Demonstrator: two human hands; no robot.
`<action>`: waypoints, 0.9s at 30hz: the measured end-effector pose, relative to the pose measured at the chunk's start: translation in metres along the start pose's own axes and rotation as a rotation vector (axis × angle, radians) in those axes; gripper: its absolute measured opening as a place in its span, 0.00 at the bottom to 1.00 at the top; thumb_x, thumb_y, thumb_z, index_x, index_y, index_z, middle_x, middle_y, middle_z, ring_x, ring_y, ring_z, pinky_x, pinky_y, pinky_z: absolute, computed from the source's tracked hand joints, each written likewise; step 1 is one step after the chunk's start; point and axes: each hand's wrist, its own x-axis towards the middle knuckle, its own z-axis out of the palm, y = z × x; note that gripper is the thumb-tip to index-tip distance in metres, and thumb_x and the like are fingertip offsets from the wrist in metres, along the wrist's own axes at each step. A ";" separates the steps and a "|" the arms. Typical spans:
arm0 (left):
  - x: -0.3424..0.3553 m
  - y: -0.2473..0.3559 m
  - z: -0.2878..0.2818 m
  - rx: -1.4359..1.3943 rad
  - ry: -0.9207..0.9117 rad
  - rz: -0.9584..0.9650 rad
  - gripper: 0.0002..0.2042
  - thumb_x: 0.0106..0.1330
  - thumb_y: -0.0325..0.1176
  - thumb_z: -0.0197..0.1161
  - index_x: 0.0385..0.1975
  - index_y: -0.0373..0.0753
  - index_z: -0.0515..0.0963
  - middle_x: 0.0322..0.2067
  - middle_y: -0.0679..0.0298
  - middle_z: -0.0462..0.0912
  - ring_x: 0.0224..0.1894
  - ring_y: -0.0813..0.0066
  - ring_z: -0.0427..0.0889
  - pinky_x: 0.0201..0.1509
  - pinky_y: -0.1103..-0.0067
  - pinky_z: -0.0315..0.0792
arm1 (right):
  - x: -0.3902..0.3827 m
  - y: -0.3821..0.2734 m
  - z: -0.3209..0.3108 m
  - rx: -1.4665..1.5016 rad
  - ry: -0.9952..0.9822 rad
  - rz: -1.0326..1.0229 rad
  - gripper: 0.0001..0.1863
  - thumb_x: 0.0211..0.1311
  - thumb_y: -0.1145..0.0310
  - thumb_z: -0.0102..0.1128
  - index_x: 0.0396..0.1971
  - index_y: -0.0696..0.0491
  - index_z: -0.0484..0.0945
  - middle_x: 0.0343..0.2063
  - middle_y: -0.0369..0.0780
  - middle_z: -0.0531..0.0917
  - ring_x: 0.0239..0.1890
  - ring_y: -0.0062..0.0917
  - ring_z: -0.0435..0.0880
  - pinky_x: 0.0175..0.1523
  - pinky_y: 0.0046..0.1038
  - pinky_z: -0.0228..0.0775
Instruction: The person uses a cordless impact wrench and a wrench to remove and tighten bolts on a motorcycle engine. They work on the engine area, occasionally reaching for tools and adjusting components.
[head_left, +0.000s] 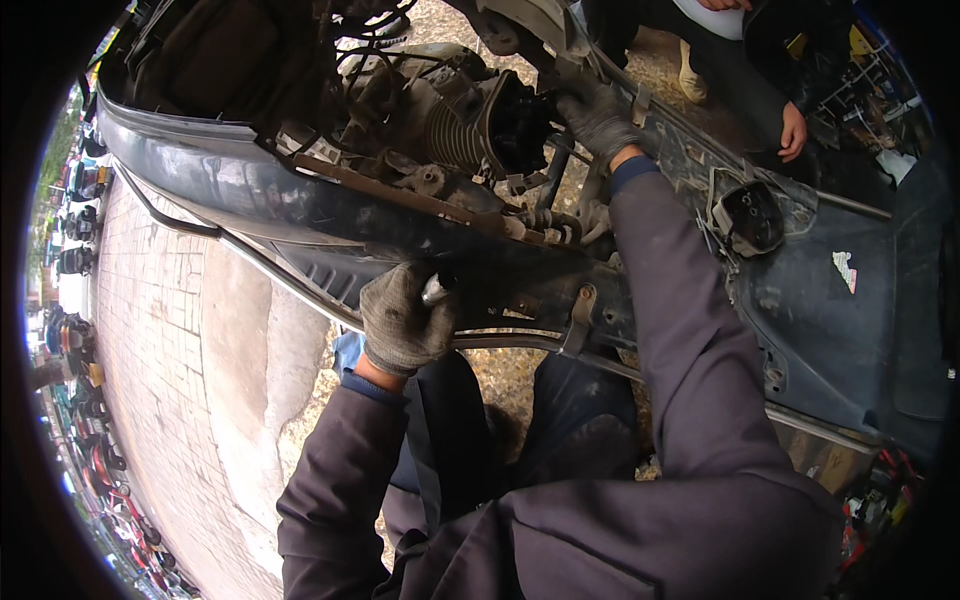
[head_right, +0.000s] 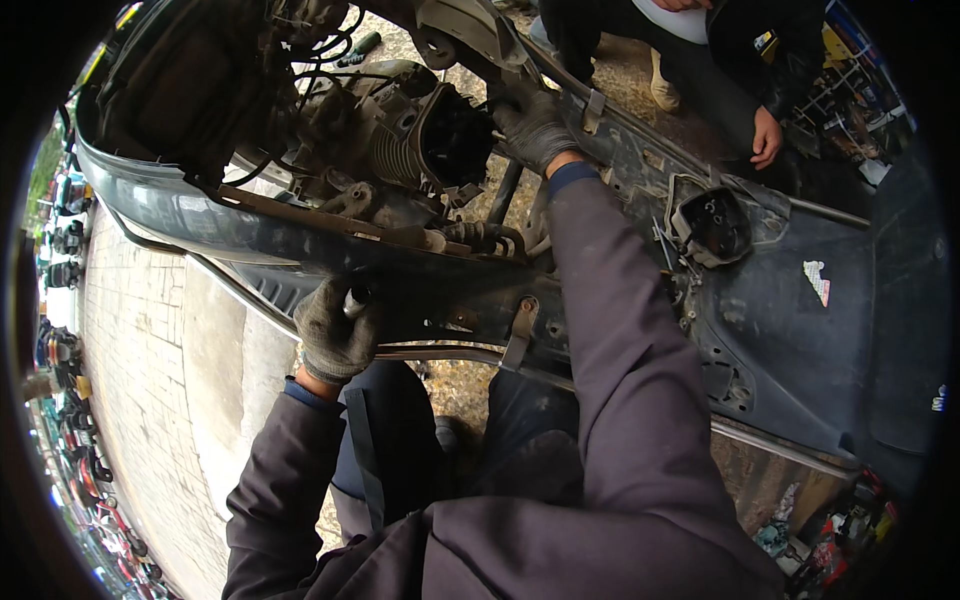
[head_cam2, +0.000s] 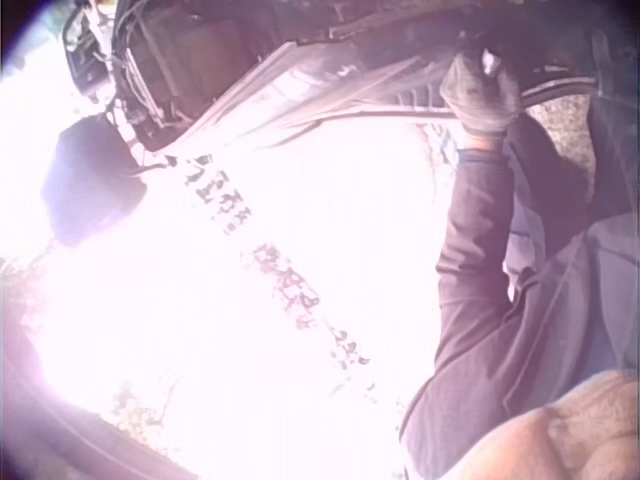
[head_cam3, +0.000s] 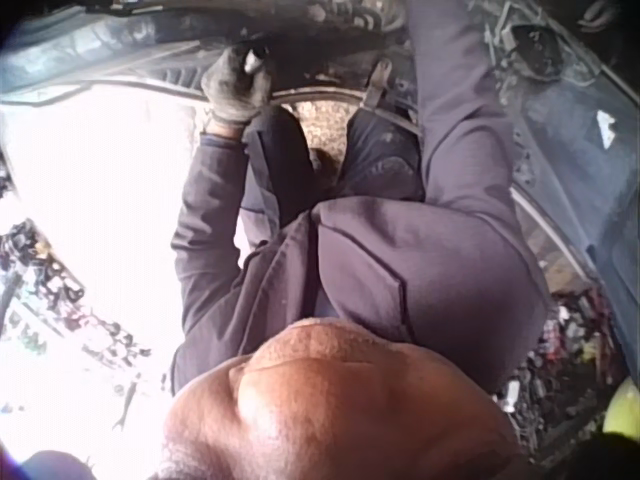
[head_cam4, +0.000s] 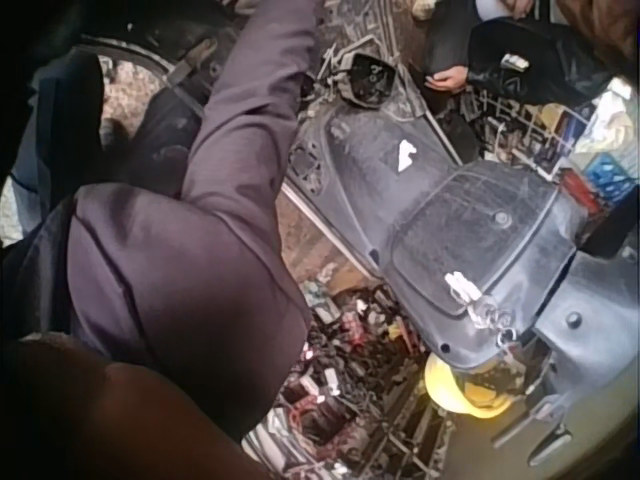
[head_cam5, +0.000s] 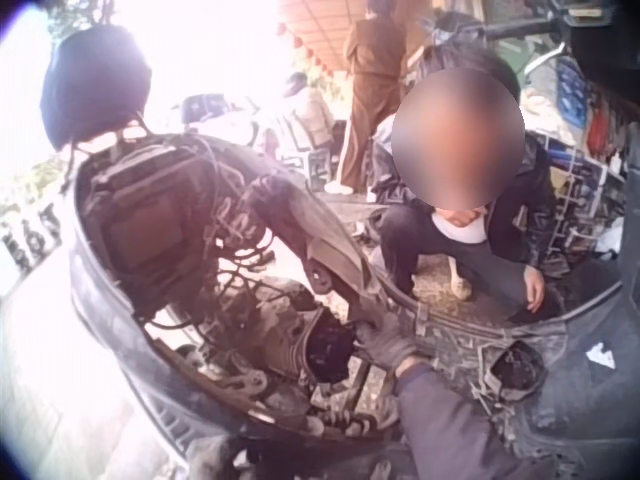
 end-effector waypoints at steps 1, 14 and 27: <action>0.000 0.000 0.000 0.003 -0.001 -0.008 0.05 0.59 0.30 0.63 0.29 0.36 0.76 0.21 0.52 0.77 0.24 0.49 0.78 0.28 0.69 0.73 | -0.003 0.001 0.001 -0.105 -0.038 0.120 0.19 0.57 0.74 0.53 0.50 0.53 0.78 0.44 0.45 0.84 0.48 0.35 0.82 0.55 0.32 0.72; -0.003 0.000 0.001 -0.009 0.016 0.012 0.11 0.56 0.31 0.63 0.39 0.38 0.79 0.29 0.51 0.82 0.32 0.48 0.83 0.37 0.69 0.76 | -0.033 0.023 0.010 -0.228 0.106 0.075 0.17 0.58 0.69 0.55 0.48 0.53 0.78 0.41 0.51 0.82 0.41 0.46 0.81 0.47 0.38 0.74; -0.003 0.001 0.002 0.013 -0.003 -0.023 0.11 0.56 0.31 0.64 0.39 0.37 0.78 0.28 0.51 0.82 0.30 0.50 0.83 0.35 0.70 0.75 | -0.041 0.057 0.021 0.050 -0.027 0.119 0.19 0.60 0.70 0.58 0.52 0.53 0.77 0.40 0.42 0.85 0.44 0.29 0.82 0.47 0.29 0.74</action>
